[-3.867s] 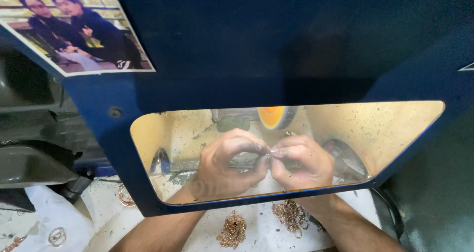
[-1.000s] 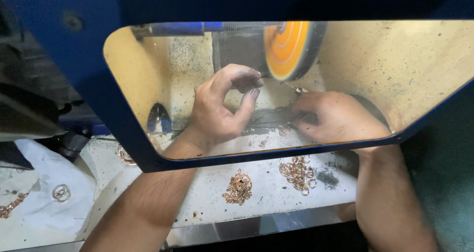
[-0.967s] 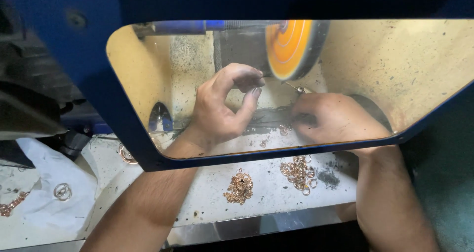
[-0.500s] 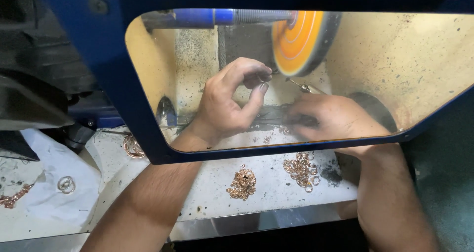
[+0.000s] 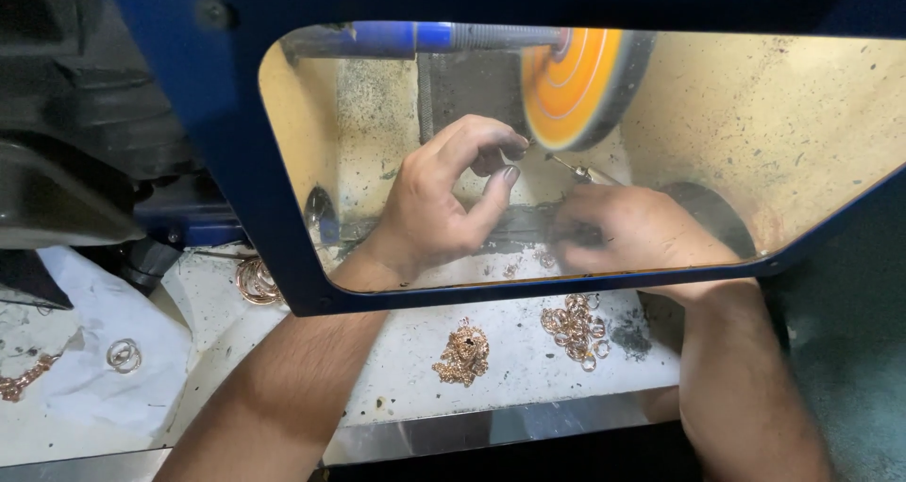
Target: Polishing a small jewelry item using a bench-mounted polishing machine with a protective shield.
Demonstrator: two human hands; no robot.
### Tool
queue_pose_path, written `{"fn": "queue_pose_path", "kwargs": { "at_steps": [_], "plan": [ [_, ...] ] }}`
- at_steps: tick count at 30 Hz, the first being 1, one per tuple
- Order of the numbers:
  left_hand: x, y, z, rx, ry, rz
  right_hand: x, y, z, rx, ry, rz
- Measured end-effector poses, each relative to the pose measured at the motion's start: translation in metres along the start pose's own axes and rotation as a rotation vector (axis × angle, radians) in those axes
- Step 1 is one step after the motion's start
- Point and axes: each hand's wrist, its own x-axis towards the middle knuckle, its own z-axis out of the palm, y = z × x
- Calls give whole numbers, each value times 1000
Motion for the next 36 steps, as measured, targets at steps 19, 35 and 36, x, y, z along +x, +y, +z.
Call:
{"fn": "queue_pose_path", "kwargs": {
  "at_steps": [19,35,36],
  "plan": [
    [-3,-8,-2,-6,-13,-20,-1,4,2,183,-29,-38],
    [0,-6,2,-28,-31,-58,0,8,0,193,-107,-42],
    [0,-5,2,-27,-46,-56,0,9,2,148,-107,-48]
  ]
}}
